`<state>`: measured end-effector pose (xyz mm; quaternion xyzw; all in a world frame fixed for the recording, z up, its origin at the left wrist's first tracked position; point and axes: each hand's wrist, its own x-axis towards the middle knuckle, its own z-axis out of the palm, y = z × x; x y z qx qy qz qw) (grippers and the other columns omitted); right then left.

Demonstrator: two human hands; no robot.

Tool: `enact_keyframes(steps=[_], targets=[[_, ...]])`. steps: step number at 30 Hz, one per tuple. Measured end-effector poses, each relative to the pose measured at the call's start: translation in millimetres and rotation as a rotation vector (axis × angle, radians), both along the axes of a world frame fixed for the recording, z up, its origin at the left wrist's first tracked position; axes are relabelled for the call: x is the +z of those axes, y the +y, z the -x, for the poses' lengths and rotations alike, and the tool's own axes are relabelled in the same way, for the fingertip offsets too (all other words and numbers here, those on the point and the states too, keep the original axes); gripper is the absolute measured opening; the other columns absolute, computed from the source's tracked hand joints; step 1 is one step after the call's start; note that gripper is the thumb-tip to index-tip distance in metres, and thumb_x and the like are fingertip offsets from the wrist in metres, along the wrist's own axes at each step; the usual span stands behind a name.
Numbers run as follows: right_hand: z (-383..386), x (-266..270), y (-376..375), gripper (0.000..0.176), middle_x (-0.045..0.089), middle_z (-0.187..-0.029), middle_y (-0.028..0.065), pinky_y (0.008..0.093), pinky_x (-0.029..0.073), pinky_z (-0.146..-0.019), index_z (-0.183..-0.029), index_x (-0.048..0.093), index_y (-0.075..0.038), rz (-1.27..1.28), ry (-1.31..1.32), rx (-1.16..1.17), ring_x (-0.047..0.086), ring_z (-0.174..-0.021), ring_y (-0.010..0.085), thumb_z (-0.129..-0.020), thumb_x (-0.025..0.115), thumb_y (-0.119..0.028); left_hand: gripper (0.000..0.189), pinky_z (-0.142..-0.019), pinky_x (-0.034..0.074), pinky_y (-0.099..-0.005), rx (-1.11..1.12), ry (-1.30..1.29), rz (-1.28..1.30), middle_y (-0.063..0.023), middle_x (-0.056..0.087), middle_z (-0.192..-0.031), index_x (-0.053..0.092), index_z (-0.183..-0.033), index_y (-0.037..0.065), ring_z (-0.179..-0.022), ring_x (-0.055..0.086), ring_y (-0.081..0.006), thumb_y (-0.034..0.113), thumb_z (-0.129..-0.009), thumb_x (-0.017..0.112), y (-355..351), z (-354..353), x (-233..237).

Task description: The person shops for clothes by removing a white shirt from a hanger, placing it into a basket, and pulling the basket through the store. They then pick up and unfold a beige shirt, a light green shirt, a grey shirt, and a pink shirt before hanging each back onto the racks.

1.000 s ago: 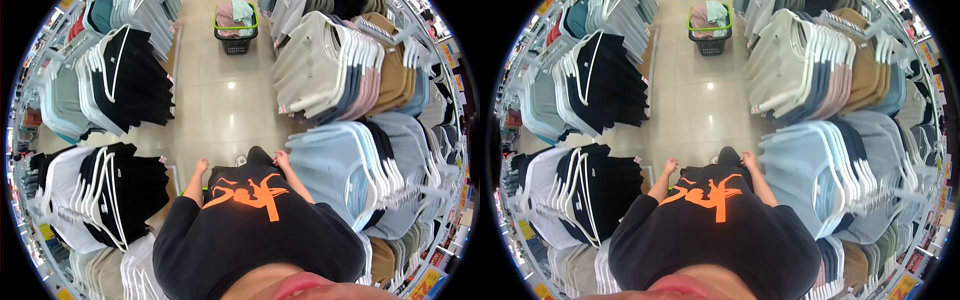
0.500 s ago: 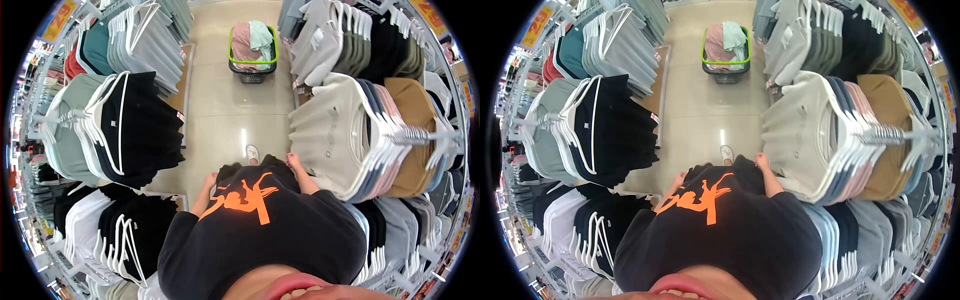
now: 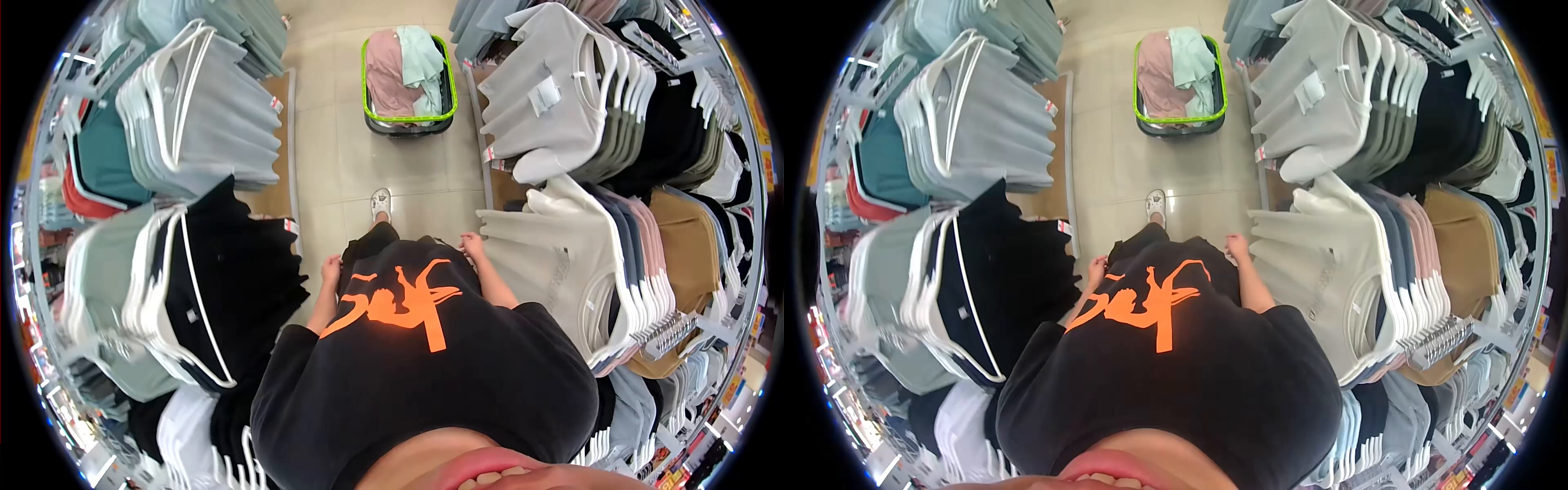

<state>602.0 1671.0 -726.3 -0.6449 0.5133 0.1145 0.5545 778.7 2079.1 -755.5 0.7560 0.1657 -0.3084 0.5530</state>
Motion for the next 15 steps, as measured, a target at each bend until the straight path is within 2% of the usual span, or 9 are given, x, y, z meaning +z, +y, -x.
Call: enact_keyframes(steps=[3,5,7,9,11,13,14,15], targets=[[-37,11,-18,0.022,0.06,-0.071,0.0101,0.0284,0.042,-0.037,-0.099,0.053,-0.006,0.057,0.072,-0.113,0.054,-0.046,0.0159,-0.083,0.043,-0.018,0.023,-0.055,0.044,-0.0264,-0.137,0.152,-0.139,-0.0035,0.058,-0.082,0.053,-0.105,0.01,-0.063,0.053,-0.0133,0.018,-0.085,0.044,-11,-86,44],[-78,28,-29,0.021,0.06,-0.073,0.0101,0.0276,0.044,-0.041,-0.1,0.052,-0.007,0.02,-0.029,-0.145,0.055,-0.049,0.0156,-0.085,0.042,-0.019,0.024,-0.053,0.044,-0.027,-0.228,0.088,-0.234,-0.0035,0.058,-0.073,0.058,-0.095,0.01,-0.056,0.052,-0.0131,0.024,-0.083,0.043,-19,-138,46],[-103,39,-29,0.022,0.06,-0.073,0.0096,0.0269,0.045,-0.043,-0.101,0.052,-0.007,-0.008,-0.167,-0.184,0.056,-0.051,0.0152,-0.086,0.042,-0.018,0.025,-0.053,0.044,-0.0289,-0.433,0.018,-0.262,-0.005,0.058,-0.071,0.058,-0.095,0.01,-0.054,0.053,-0.0142,0.025,-0.083,0.042,-20,-189,30],[-125,54,-25,0.022,0.06,-0.073,0.009,0.026,0.046,-0.045,-0.102,0.052,-0.006,-0.027,-0.225,-0.25,0.055,-0.052,0.0145,-0.085,0.041,-0.016,0.026,-0.052,0.043,-0.0274,-0.654,-0.072,-0.433,-0.0054,0.058,-0.069,0.058,-0.095,0.009,-0.053,0.053,-0.014,0.025,-0.083,0.042,-33,-237,15],[-148,56,-23,0.023,0.06,-0.072,0.0085,0.0256,0.046,-0.047,-0.102,0.053,-0.006,0.019,-0.275,-0.273,0.055,-0.053,0.0138,-0.084,0.041,-0.014,0.024,-0.052,0.043,-0.0278,-0.437,-0.113,-0.376,-0.0056,0.058,-0.069,0.058,-0.094,0.007,-0.054,0.053,-0.015,0.022,-0.08,0.045,-72,-266,36],[-152,26,-28,0.024,0.06,-0.071,0.0081,0.0257,0.046,-0.048,-0.103,0.053,-0.005,0.143,-0.298,-0.245,0.055,-0.053,0.0129,-0.083,0.04,-0.012,0.023,-0.054,0.044,-0.0286,-0.297,-0.038,-0.209,-0.0063,0.058,-0.069,0.058,-0.093,0.006,-0.056,0.054,-0.0157,0.02,-0.078,0.047,-127,-287,76],[-158,24,-35,0.025,0.06,-0.069,0.0079,0.0261,0.046,-0.048,-0.101,0.055,-0.006,0.121,-0.179,-0.302,0.055,-0.054,0.0121,-0.082,0.041,-0.013,0.023,-0.055,0.044,-0.029,-0.226,0.003,-0.124,-0.0067,0.058,-0.069,0.058,-0.093,0.005,-0.058,0.055,-0.0161,0.018,-0.077,0.048,-153,-294,88],[-165,24,-47,0.025,0.06,-0.07,0.008,0.0263,0.045,-0.048,-0.101,0.055,-0.007,0.067,-0.103,-0.329,0.055,-0.054,0.0124,-0.082,0.041,-0.014,0.023,-0.057,0.045,-0.03,-0.306,-0.012,-0.132,-0.0067,0.058,-0.069,0.058,-0.093,0.006,-0.06,0.055,-0.0167,0.018,-0.077,0.048,-176,-300,93]])
